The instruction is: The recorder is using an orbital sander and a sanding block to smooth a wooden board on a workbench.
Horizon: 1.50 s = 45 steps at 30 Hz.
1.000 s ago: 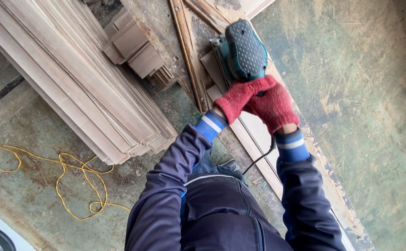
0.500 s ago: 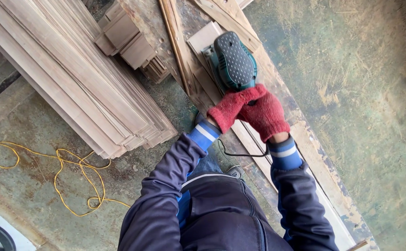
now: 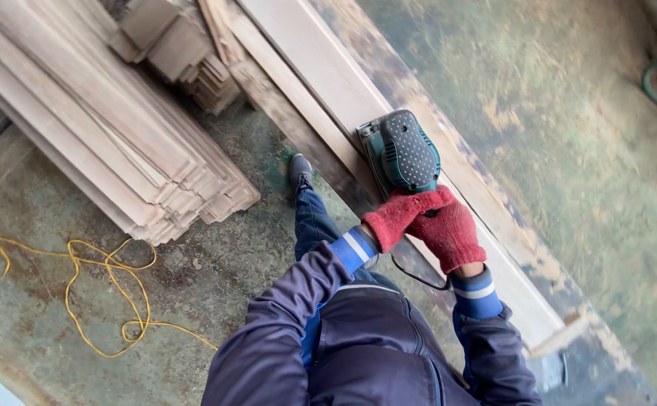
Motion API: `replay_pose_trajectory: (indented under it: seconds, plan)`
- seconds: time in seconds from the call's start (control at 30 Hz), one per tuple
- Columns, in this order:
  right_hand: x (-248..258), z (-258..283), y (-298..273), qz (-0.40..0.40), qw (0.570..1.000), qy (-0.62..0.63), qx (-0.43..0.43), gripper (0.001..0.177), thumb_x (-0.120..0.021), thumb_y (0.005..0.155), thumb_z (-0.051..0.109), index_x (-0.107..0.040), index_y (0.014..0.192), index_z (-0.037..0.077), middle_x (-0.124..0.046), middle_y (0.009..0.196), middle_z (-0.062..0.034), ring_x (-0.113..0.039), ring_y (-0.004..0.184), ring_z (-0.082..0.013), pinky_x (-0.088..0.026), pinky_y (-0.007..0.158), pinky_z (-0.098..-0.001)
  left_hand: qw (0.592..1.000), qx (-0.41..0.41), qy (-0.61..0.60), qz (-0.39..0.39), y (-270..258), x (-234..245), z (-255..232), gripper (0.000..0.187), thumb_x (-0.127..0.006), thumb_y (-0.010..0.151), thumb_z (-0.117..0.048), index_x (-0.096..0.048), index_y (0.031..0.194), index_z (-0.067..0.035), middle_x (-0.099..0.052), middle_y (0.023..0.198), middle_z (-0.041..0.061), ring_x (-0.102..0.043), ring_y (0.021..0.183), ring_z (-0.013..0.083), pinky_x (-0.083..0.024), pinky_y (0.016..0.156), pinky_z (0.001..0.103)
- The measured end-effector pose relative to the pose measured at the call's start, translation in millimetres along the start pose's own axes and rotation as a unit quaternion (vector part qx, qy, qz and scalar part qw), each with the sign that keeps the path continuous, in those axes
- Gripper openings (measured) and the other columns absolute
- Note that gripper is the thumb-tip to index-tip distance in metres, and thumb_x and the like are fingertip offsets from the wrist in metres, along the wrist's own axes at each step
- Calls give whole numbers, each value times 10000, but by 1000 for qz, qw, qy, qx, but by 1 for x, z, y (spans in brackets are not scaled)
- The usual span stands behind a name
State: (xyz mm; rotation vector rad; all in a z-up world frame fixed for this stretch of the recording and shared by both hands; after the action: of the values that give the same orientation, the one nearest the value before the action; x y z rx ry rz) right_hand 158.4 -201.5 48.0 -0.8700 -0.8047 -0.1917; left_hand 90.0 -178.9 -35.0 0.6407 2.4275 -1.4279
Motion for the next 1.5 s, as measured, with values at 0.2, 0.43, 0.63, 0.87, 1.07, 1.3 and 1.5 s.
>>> replay_pose_trajectory:
  seconds: [0.2, 0.43, 0.63, 0.87, 1.07, 1.3, 1.5]
  plan:
    - [28, -98, -86, -26, 993, 44, -103, 582, -621, 849, 380, -614, 1298, 9, -699, 1163, -338, -598, 1213, -538, -442, 1107, -656, 996, 58, 38, 62, -26, -80, 121, 635, -948, 633, -484, -782, 1137, -134, -753, 1117, 129, -693, 1149, 299, -511, 1061, 441]
    - [20, -249, -129, -85, 974, 138, -158, 507, -700, 798, 367, -639, 1132, -9, -699, 889, -331, -698, 943, -528, -558, 856, -648, 983, 114, 77, 123, -45, -152, 221, 778, -954, 620, -476, -728, 1206, -16, -721, 1149, 217, -704, 1069, 368, -596, 904, 502]
    - [13, -309, -175, -115, 930, 309, -165, 315, -738, 873, 44, -615, 1153, -26, -674, 742, -212, -602, 540, -254, -433, 421, -342, 924, 145, 214, 282, -85, -183, 239, 667, -777, 664, -428, -703, 1155, 17, -703, 877, 181, -632, 590, 250, -523, 482, 320]
    - [19, -320, -180, -119, 924, 328, -159, 359, -762, 822, -20, -624, 1151, -63, -696, 809, -229, -662, 626, -286, -501, 508, -355, 924, 171, 196, 280, -82, -190, 257, 655, -802, 663, -404, -684, 1133, 37, -695, 900, 175, -628, 622, 241, -537, 503, 327]
    - [18, -300, -134, -100, 958, 252, -97, 366, -775, 796, 71, -644, 1126, -16, -711, 824, -173, -634, 652, -234, -505, 548, -356, 940, 159, 188, 237, -53, -167, 231, 618, -789, 705, -453, -727, 1093, 25, -712, 922, 143, -642, 678, 221, -544, 554, 314]
    - [32, -185, -70, -61, 987, 105, -108, 448, -833, 745, 358, -675, 1045, 66, -726, 673, -187, -723, 654, -334, -593, 700, -485, 976, 154, 82, 130, 11, -125, 176, 797, -955, 626, -431, -656, 1145, 96, -703, 977, 291, -732, 824, 436, -645, 661, 528]
    - [23, -119, 4, -36, 997, 27, -69, 403, -783, 751, 400, -765, 852, 10, -754, 728, -225, -740, 824, -466, -574, 776, -537, 994, 100, 5, 40, 49, -79, 94, 720, -995, 623, -483, -729, 1123, -38, -739, 938, 219, -751, 725, 346, -659, 548, 456]
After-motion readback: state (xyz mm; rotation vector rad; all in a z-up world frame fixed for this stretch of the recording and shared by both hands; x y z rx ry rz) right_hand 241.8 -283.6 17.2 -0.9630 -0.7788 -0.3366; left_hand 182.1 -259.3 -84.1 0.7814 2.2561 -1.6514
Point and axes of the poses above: each hand's wrist, its own y-axis towards the middle knuckle, its own x-axis out of the back of the hand, z = x × y, the point moved 7 cm from there along y, towards the middle knuckle
